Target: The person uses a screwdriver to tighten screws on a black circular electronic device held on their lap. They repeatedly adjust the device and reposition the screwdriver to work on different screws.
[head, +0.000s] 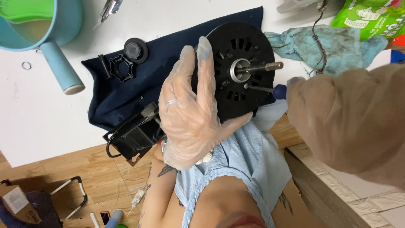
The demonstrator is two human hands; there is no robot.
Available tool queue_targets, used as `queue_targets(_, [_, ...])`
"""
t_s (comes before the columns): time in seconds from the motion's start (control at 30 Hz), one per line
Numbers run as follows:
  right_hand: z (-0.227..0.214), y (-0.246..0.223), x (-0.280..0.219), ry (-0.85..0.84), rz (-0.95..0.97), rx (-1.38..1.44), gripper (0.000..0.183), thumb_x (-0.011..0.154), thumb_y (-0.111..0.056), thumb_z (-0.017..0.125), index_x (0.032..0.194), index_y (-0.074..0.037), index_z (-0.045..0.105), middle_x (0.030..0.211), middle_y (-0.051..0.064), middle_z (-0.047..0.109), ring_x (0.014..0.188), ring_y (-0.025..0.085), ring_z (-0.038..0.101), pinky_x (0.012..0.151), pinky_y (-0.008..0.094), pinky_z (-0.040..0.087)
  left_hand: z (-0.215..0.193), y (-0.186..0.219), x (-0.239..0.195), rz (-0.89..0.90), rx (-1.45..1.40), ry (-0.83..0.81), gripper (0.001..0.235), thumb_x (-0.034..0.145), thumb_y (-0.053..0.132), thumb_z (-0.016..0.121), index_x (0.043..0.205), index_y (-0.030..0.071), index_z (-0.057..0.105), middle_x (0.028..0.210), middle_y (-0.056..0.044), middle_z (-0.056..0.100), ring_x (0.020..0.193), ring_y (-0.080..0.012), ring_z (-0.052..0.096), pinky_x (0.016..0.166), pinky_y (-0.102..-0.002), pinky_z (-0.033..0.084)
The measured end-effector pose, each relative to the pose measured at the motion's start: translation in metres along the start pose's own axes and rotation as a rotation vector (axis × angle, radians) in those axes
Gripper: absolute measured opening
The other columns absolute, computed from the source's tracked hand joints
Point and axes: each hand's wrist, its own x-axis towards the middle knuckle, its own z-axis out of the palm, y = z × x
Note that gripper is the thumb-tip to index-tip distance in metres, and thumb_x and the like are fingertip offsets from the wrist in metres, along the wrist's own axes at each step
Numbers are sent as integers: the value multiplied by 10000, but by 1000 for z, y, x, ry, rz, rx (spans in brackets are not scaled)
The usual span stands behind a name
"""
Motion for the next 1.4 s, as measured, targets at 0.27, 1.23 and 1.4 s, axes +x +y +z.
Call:
queue_targets(0.27, [-32, 5, 24, -487, 151, 159, 302, 1128, -310, 402, 962, -328, 654, 670, -54, 514, 531, 250, 530, 555, 374, 136, 3, -2, -5, 33, 3, -23, 1607, 518, 966, 1071, 1603, 51, 318, 1549, -234, 496, 1373, -346, 669, 1136, -439, 585])
queue_targets(1.23, [-38, 23, 54, -652, 972, 838, 341, 935, -440, 707, 750, -162, 778, 618, 76, 724, 590, 246, 605, 562, 382, 426, -6, 10, 7, -35, 101, 136, 1259, 660, 1008, 662, 1472, 54, 533, 1401, -105, 624, 1188, -225, 727, 1009, -331, 601])
queue_targets(1.4, [-33, 21, 45, -571, 710, 734, 515, 622, -409, 832, 1100, -305, 670, 838, -58, 739, 789, 237, 710, 728, 399, 513, 5, 1, 1, -18, 15, 20, 1567, 479, 1001, 997, 1573, 61, 384, 1508, -123, 544, 1293, -264, 661, 1098, -371, 566])
